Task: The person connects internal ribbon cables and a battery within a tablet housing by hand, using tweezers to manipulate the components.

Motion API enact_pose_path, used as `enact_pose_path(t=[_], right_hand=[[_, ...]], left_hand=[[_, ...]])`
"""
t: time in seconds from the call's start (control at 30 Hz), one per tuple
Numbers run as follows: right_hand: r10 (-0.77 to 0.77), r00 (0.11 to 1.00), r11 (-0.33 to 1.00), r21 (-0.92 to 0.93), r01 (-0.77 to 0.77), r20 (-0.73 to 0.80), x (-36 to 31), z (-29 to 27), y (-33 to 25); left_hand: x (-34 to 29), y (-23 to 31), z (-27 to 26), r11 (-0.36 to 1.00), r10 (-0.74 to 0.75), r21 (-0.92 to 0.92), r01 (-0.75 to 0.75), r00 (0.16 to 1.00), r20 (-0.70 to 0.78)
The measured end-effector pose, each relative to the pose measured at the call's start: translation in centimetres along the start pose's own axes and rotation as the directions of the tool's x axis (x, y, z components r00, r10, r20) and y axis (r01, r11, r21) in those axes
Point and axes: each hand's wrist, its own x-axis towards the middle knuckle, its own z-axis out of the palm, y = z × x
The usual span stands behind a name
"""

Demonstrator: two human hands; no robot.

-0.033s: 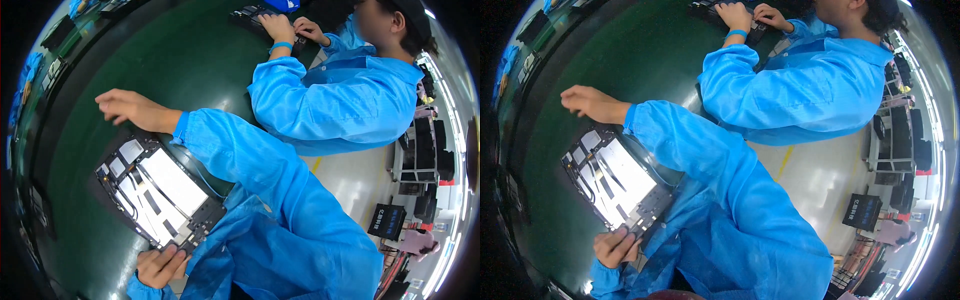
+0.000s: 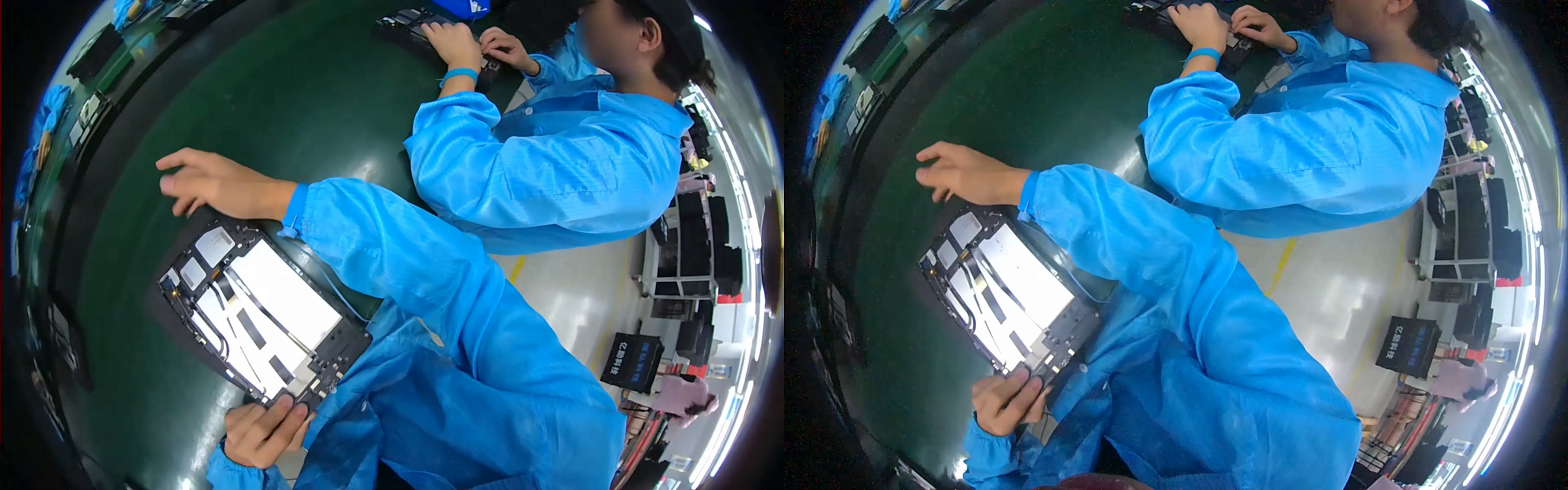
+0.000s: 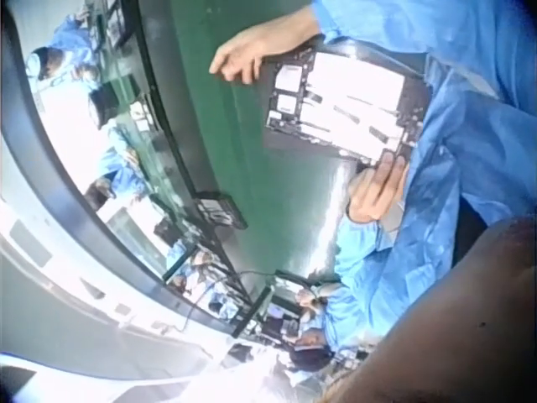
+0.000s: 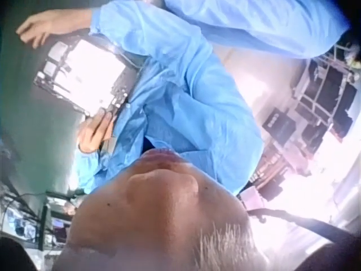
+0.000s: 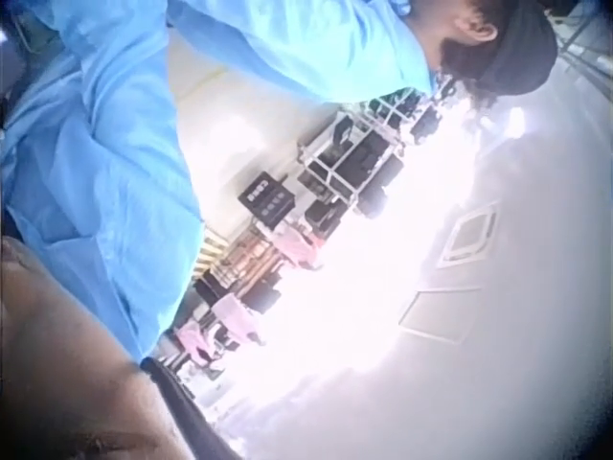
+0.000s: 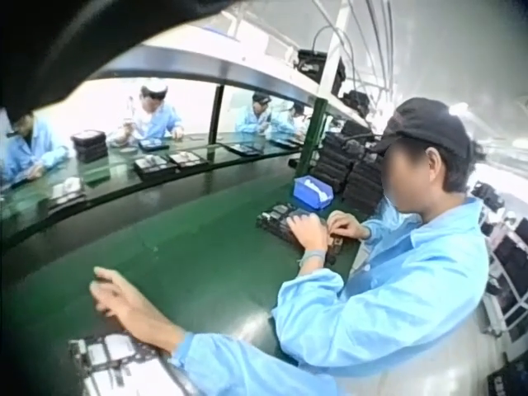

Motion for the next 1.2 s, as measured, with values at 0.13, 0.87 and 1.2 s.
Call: enact_pose_path(t=[0.13, 0.87, 1.2], right_hand=[[-0.514, 0.852, 0.738, -0.558, 0.379, -0.101, -0.4, 0.1, 1.6], [-0.364, 0.505, 0.764, 0.059, 0.642, -0.783, 7.7, -20.2, -3.1], [-0.397, 0.837, 0.446, 0.718, 0.535, -0.377, 6.2, -19.4, -3.7]], left_hand=[[2.3, -0.6, 0.8, 0.972, 0.179, 0.117, -0.202, 0.967, 0.179], [3.5, -4.2, 0.8, 0.972, -0.161, 0.139, 0.19, 0.967, -0.198], [5.5, -10.8, 1.1, 0.907, -0.227, 0.27, 0.323, 0.915, -0.334]])
